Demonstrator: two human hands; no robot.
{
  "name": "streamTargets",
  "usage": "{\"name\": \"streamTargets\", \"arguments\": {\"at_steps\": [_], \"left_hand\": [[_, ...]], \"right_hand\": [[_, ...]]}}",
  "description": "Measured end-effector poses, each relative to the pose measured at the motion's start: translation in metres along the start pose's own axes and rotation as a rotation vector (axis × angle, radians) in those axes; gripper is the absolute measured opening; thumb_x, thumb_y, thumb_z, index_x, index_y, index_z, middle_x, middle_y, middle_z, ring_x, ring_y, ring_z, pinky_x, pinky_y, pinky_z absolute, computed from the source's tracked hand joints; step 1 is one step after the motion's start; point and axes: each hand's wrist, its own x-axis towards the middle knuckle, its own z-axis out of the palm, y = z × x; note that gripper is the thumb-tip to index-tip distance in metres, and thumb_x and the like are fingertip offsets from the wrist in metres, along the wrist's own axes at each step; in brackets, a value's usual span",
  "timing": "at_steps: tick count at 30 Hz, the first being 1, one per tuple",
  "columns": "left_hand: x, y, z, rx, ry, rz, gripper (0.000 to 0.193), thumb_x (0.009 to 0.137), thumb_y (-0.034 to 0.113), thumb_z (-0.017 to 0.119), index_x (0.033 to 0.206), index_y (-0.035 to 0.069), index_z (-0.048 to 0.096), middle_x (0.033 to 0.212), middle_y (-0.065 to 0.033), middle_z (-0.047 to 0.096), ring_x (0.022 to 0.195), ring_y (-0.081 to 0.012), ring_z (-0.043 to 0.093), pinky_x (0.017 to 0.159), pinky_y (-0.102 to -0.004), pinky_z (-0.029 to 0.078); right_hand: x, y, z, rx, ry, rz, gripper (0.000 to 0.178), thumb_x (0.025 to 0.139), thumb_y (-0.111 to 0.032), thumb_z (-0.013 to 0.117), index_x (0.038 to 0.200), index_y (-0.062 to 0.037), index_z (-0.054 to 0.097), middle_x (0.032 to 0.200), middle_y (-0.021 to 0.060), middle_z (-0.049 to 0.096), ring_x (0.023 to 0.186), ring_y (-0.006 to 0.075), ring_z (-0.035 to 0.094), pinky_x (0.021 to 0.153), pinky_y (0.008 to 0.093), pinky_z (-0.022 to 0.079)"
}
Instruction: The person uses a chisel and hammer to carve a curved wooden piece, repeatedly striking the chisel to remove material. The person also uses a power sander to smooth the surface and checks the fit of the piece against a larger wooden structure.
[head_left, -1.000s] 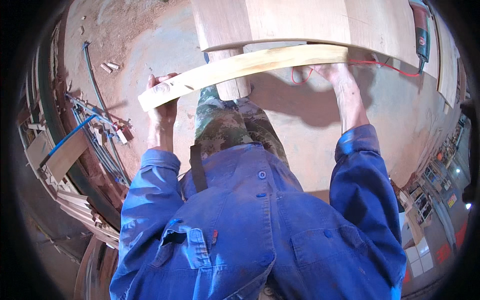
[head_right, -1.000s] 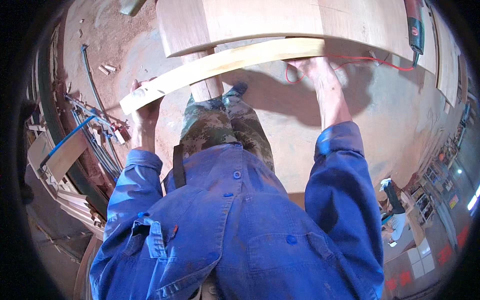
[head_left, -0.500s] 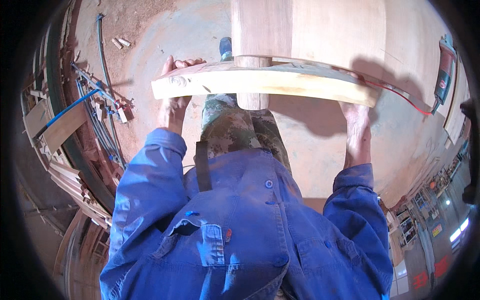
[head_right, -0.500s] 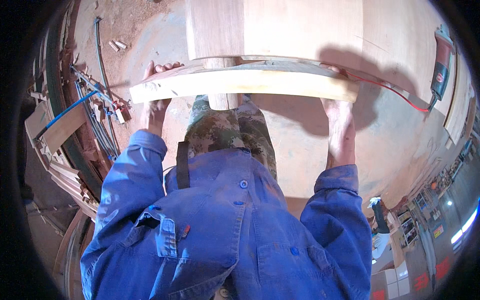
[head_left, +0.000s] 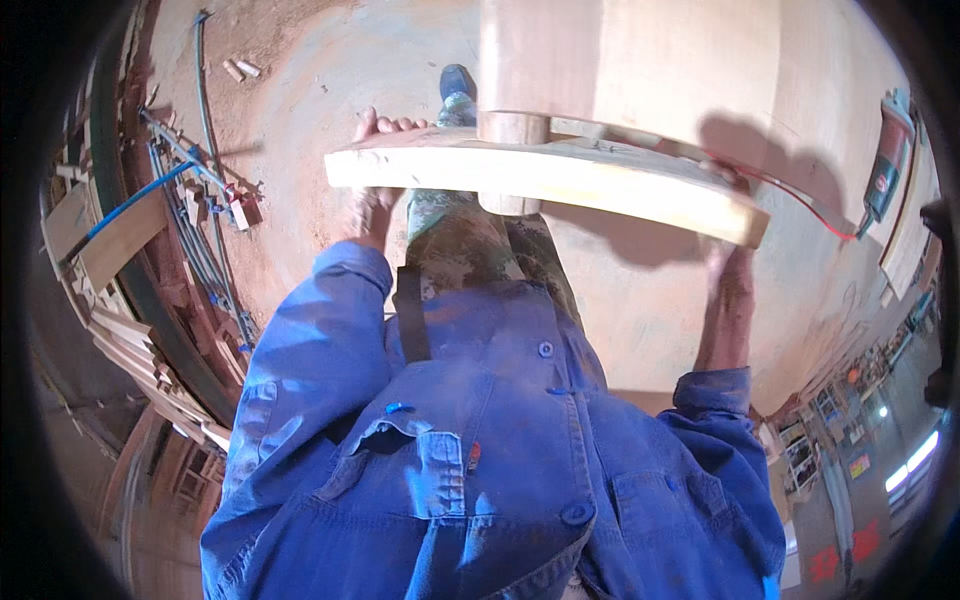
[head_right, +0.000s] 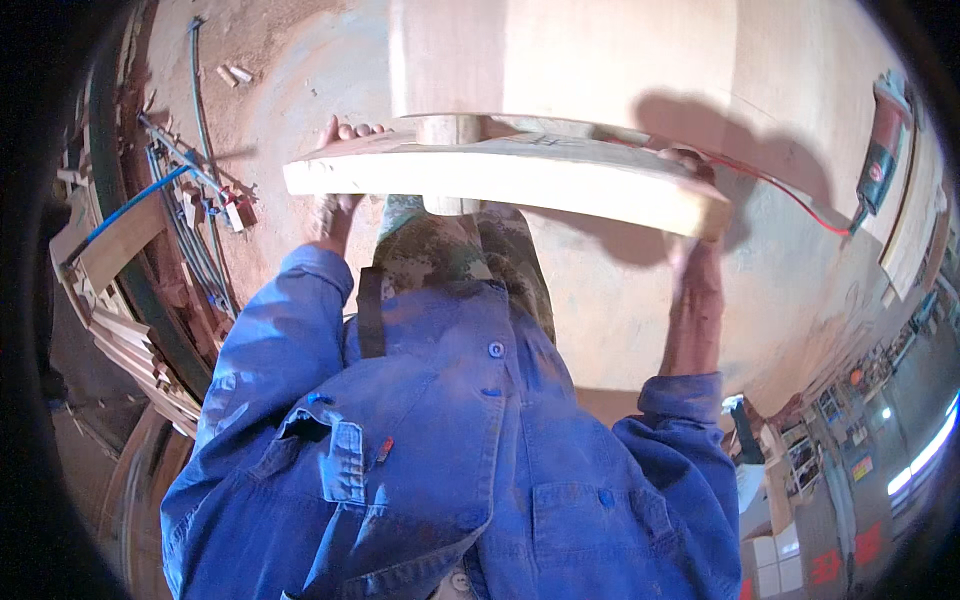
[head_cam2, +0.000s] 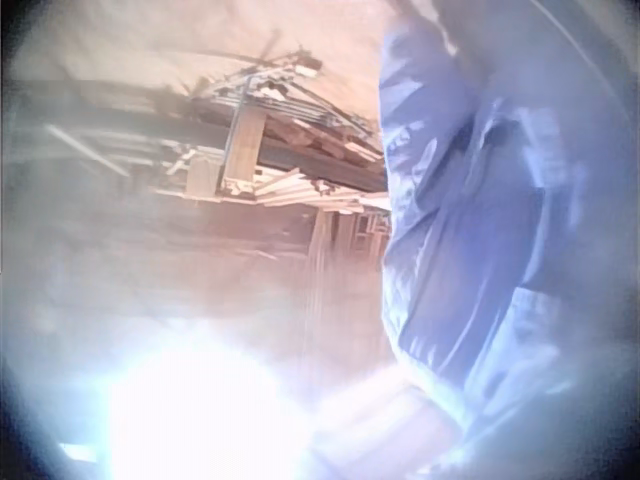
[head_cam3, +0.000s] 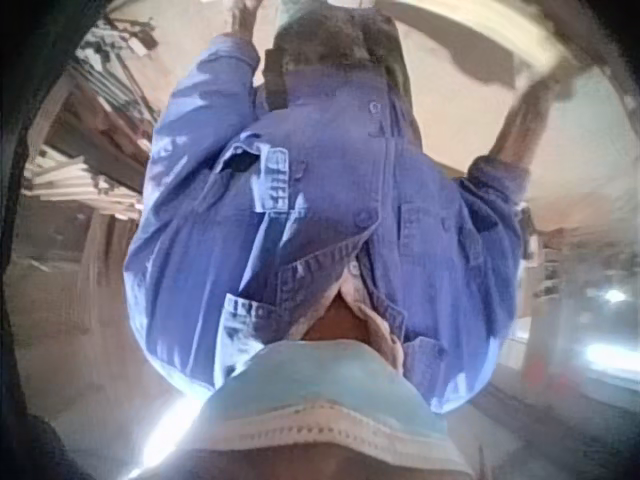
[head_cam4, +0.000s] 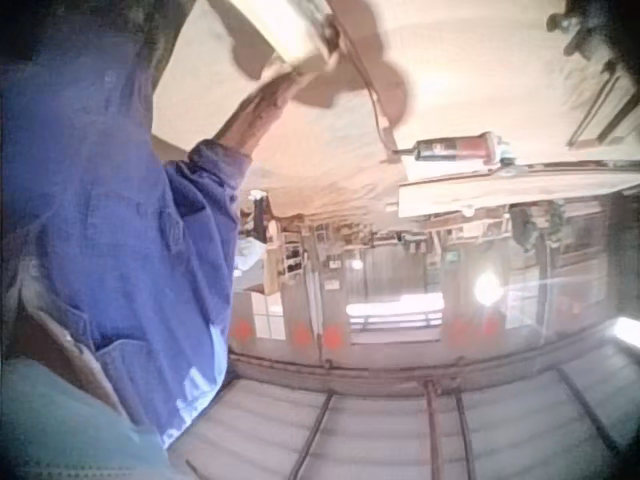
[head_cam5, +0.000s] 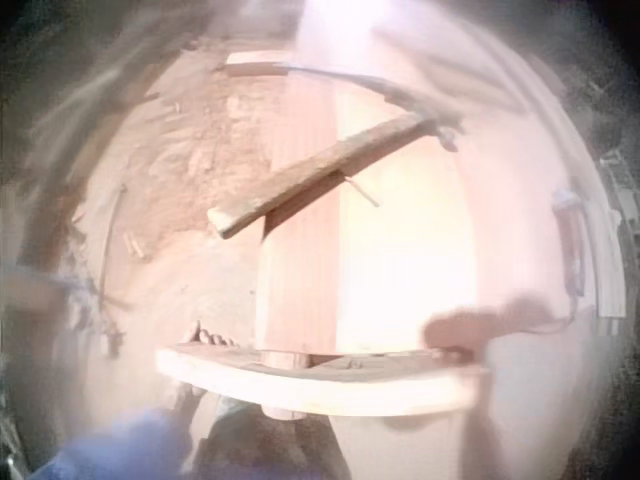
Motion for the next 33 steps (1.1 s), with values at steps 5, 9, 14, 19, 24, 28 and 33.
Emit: {"name": "streamTargets", "arguments": {"at_steps": [5, 9, 14, 19, 24, 28, 33], "left_hand": [[-0.044, 0.026, 0.018, 0.172, 0.031, 0.088, 0.037, 0.100, 0.030, 0.049, 0.071, 0.009, 0.059, 0.074, -0.0104, 0.063, 0.090, -0.0305, 0.064, 0.100, -0.0529, 0.045], [-0.068, 0.035, 0.056, 0.332, 0.030, 0.175, 0.044, 0.103, 0.032, 0.042, 0.072, 0.007, 0.059, 0.075, -0.0118, 0.063, 0.089, -0.0326, 0.063, 0.096, -0.0502, 0.047], [-0.038, 0.013, 0.001, 0.151, 0.016, 0.060, 0.042, 0.101, 0.034, 0.049, 0.070, 0.008, 0.060, 0.075, -0.0117, 0.063, 0.090, -0.0316, 0.062, 0.097, -0.0480, 0.045], [-0.025, 0.004, -0.020, 0.056, -0.107, 0.006, 0.041, 0.101, 0.034, 0.048, 0.069, 0.010, 0.060, 0.075, -0.0108, 0.063, 0.089, -0.0293, 0.062, 0.097, -0.0482, 0.045], [-0.059, 0.022, 0.008, 0.212, -0.009, 0.150, 0.045, 0.101, 0.036, 0.045, 0.068, 0.009, 0.061, 0.071, -0.0106, 0.064, 0.083, -0.0301, 0.063, 0.094, -0.0492, 0.047], [-0.043, 0.010, -0.002, 0.104, -0.005, 0.071, 0.046, 0.099, 0.037, 0.046, 0.066, 0.009, 0.061, 0.071, -0.0107, 0.063, 0.085, -0.0312, 0.061, 0.098, -0.0513, 0.044], [-0.049, 0.007, -0.021, 0.220, 0.028, 0.078, 0.046, 0.100, 0.038, 0.045, 0.067, 0.010, 0.058, 0.070, -0.0110, 0.061, 0.086, -0.0324, 0.060, 0.097, -0.0546, 0.044]], "right_hand": [[0.016, 0.043, 0.018, 0.219, 0.172, 0.215, 0.030, 0.093, -0.032, 0.059, 0.107, -0.0057, 0.064, 0.109, 0.0070, 0.065, 0.102, 0.0189, 0.062, 0.093, 0.0349, 0.050], [0.051, 0.124, -0.012, 0.596, 0.125, 0.427, 0.028, 0.096, -0.028, 0.055, 0.109, -0.0042, 0.063, 0.108, 0.0076, 0.067, 0.100, 0.0213, 0.063, 0.093, 0.0360, 0.051], [-0.015, 0.036, 0.004, -0.114, -0.245, -0.204, 0.042, 0.099, -0.033, 0.051, 0.132, -0.0063, 0.046, 0.137, 0.0094, 0.049, 0.123, 0.0244, 0.050, 0.105, 0.0433, 0.042], [-0.024, 0.046, -0.003, 0.037, -0.091, -0.097, 0.038, 0.097, -0.034, 0.054, 0.125, -0.0082, 0.052, 0.126, 0.0062, 0.056, 0.119, 0.0202, 0.053, 0.105, 0.0377, 0.041], [0.015, 0.092, -0.016, 0.428, 0.053, 0.390, 0.031, 0.096, -0.034, 0.053, 0.112, -0.0088, 0.062, 0.111, 0.0030, 0.064, 0.102, 0.0172, 0.060, 0.096, 0.0340, 0.046], [-0.036, 0.056, -0.001, 0.138, 0.038, 0.097, 0.039, 0.093, -0.039, 0.058, 0.119, -0.0105, 0.056, 0.116, 0.0041, 0.059, 0.113, 0.0180, 0.056, 0.097, 0.0360, 0.048], [-0.007, 0.056, -0.007, 0.220, 0.065, 0.215, 0.035, 0.094, -0.042, 0.058, 0.109, -0.0100, 0.063, 0.105, 0.0016, 0.066, 0.100, 0.0141, 0.062, 0.091, 0.0344, 0.050]]}}
